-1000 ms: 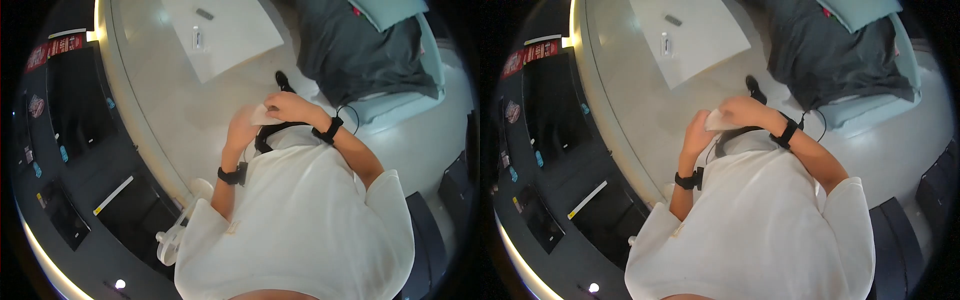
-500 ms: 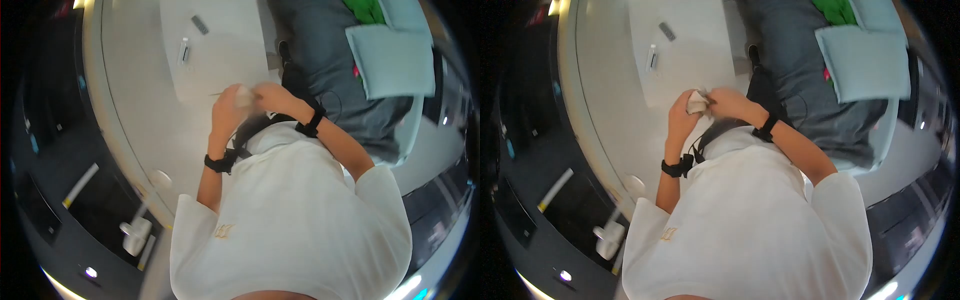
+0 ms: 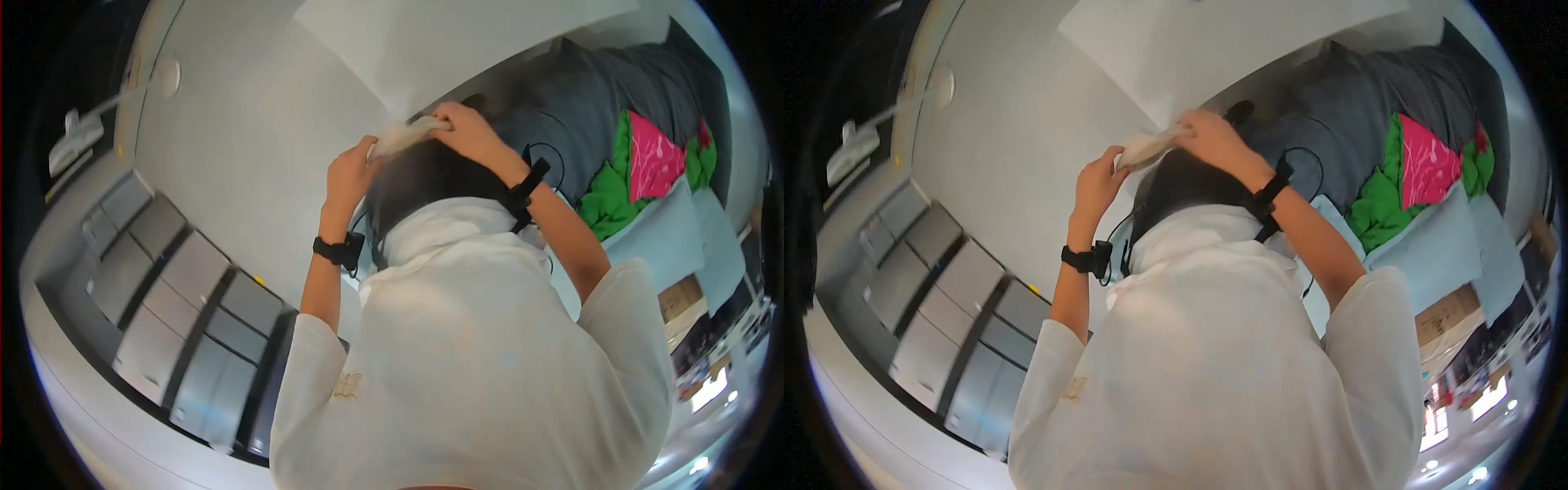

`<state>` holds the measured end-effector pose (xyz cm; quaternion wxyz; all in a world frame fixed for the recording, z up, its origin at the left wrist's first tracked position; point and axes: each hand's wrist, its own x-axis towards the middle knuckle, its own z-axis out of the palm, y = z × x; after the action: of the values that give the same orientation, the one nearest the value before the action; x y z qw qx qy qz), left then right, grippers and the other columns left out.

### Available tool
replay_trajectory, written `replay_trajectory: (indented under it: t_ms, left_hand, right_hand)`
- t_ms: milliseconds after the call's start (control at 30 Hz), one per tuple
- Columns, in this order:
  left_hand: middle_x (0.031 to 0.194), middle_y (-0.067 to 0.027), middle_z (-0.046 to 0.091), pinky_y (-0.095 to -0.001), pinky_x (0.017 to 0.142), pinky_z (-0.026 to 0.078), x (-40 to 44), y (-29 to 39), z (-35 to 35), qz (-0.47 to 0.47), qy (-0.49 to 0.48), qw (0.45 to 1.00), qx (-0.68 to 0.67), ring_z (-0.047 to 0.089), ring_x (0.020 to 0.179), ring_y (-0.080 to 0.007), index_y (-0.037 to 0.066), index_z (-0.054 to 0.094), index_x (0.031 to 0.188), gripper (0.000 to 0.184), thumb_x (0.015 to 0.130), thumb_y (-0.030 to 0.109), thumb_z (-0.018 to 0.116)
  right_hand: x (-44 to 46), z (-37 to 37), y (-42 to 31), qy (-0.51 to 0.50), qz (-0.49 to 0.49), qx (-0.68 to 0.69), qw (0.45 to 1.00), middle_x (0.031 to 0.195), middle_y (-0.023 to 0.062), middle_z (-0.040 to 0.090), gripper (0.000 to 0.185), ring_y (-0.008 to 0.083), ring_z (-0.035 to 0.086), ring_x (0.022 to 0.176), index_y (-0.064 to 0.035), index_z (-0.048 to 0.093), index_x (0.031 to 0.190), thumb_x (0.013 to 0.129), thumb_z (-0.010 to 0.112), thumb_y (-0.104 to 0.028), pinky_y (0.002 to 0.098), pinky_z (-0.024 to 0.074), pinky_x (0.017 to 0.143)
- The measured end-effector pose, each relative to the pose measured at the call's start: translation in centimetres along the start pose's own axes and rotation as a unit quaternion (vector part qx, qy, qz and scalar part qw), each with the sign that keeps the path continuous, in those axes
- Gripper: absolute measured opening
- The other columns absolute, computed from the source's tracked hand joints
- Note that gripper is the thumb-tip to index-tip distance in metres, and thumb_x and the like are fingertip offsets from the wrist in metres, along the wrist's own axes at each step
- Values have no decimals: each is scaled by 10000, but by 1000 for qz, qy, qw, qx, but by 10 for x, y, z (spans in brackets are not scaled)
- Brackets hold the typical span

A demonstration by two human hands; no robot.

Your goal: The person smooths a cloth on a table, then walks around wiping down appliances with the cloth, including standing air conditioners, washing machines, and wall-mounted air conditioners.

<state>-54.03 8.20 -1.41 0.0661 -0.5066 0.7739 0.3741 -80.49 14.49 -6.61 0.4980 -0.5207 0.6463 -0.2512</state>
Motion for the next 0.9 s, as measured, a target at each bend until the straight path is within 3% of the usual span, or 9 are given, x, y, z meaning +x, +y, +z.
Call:
replay_trajectory:
  t_ms: [100, 267, 367, 467, 500, 633, 733, 800, 900]
  left_hand:
    - [724, -119, 642, -388, 619, 495, -50, -57, 32, -98, -2, 995, -21, 639, 652, -300, 116, 651, 1176, 274, 920, 181, 726]
    - [722, -100, 622, -356, 626, 472, -53, -61, 96, -85, 116, 970, -195, 610, 649, -242, 66, 648, 1170, 265, 966, 232, 678]
    - [923, -41, 672, -322, 674, 518, -37, -48, 132, -226, 48, 833, -502, 637, 796, -173, 64, 625, 1222, 359, 1010, 352, 660]
    - [1038, -29, 662, -325, 755, 532, -6, -40, 193, -221, 63, 826, -515, 635, 924, -161, 60, 612, 1196, 441, 1032, 469, 599]
    - [1063, -51, 658, -326, 795, 528, 10, -67, 257, -225, 113, 846, -469, 628, 951, -149, 65, 595, 1199, 438, 1036, 471, 584]
    - [1107, -71, 657, -375, 837, 537, 36, -70, 283, -332, 103, 713, -609, 649, 1000, -182, 50, 547, 1260, 464, 1029, 449, 596]
    - [1172, -111, 637, -420, 853, 564, 71, -99, 368, -335, 166, 745, -553, 659, 1033, -216, 45, 504, 1305, 491, 1016, 422, 627]
    - [1210, -163, 611, -448, 802, 623, 93, -102, 386, -359, 169, 665, -633, 673, 1023, -284, 22, 445, 1368, 516, 998, 307, 665]
    - [1173, -196, 631, -413, 773, 611, 126, -113, 435, -309, 176, 709, -609, 692, 953, -295, 35, 325, 1474, 621, 1002, 278, 647]
  right_hand:
    - [-10, 59, 36, -38, -7, 17, 999, 918, 149, 644, 239, 337, 629, 853, -37, 593, 1010, 854, 755, -117, 410, 500, 758]
    - [-27, 57, 17, -87, 72, 42, 993, 929, 168, 656, 199, 363, 645, 833, -30, 597, 1016, 878, 714, -115, 426, 512, 743]
    - [-20, 72, 17, -124, 5, 14, 992, 974, 189, 661, 206, 389, 649, 867, -25, 599, 1032, 870, 699, -104, 435, 519, 757]
    - [-18, 83, 44, -158, -126, 20, 979, 1034, 218, 656, 235, 409, 644, 951, -23, 601, 1043, 841, 701, -91, 440, 519, 800]
    - [-15, 88, 62, -166, -125, 11, 978, 1046, 219, 653, 243, 416, 641, 970, -16, 608, 1048, 824, 688, -69, 447, 516, 816]
    - [3, 72, 107, -267, -33, 3, 963, 1236, 204, 664, 473, 412, 649, 1083, -14, 640, 1266, 794, 672, -28, 424, 518, 968]
    - [6, 60, 180, -263, -92, -7, 960, 1217, 177, 677, 462, 373, 664, 1049, -14, 643, 1260, 799, 674, -23, 422, 533, 911]
    - [7, 58, 218, -261, -131, 21, 956, 1134, 175, 672, 282, 393, 652, 1026, -23, 575, 1060, 800, 683, -12, 416, 525, 874]
    - [-1, 59, 282, -269, -188, 49, 943, 1155, 165, 676, 236, 395, 648, 1044, -34, 501, 926, 795, 693, 9, 405, 520, 882]
